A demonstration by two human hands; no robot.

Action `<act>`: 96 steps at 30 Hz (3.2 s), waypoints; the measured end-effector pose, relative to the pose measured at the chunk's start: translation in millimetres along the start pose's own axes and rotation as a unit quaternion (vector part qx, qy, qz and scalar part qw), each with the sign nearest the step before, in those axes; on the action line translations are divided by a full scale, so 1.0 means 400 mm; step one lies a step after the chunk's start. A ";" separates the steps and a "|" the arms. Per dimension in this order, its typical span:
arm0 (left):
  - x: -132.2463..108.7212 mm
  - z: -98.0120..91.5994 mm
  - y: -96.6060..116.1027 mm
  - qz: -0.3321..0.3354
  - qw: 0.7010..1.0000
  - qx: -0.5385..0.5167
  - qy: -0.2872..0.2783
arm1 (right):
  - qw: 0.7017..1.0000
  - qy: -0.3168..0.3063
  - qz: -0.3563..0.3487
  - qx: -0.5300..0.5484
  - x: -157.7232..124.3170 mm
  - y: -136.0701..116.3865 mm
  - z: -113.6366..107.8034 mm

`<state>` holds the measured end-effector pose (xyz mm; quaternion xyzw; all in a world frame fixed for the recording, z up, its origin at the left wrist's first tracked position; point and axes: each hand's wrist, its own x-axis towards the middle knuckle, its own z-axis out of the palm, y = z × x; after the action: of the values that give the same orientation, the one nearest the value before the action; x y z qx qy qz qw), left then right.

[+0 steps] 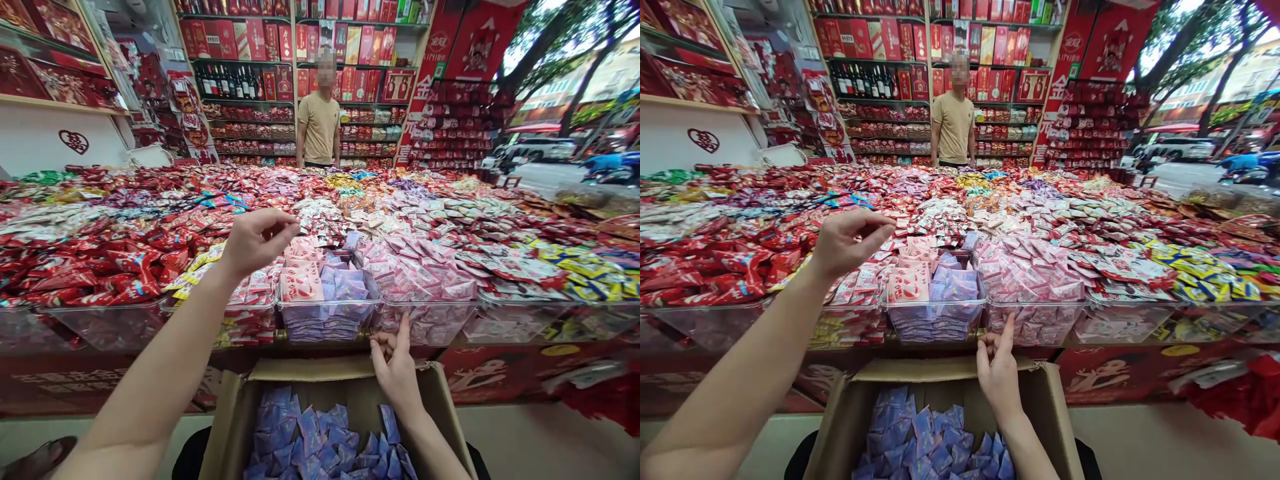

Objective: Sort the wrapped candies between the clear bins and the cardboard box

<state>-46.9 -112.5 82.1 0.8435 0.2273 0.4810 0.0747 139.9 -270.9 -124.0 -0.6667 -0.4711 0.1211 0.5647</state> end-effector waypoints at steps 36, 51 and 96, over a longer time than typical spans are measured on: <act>-0.465 0.032 0.037 -0.291 0.922 0.225 -0.123 | 0.971 0.049 -0.116 -0.202 -0.041 0.108 0.035; -0.423 0.028 0.066 -0.368 0.843 0.315 -0.234 | 0.967 0.054 -0.135 -0.209 -0.044 0.123 0.040; -0.577 0.092 0.020 -0.204 0.972 0.090 -0.075 | 0.787 -0.332 -0.185 -0.487 0.463 -0.256 0.044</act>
<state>-113.5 -221.4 -113.8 0.8161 0.4311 0.3684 0.1120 174.9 -126.5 27.6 -0.6721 -0.7401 -0.0175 -0.0142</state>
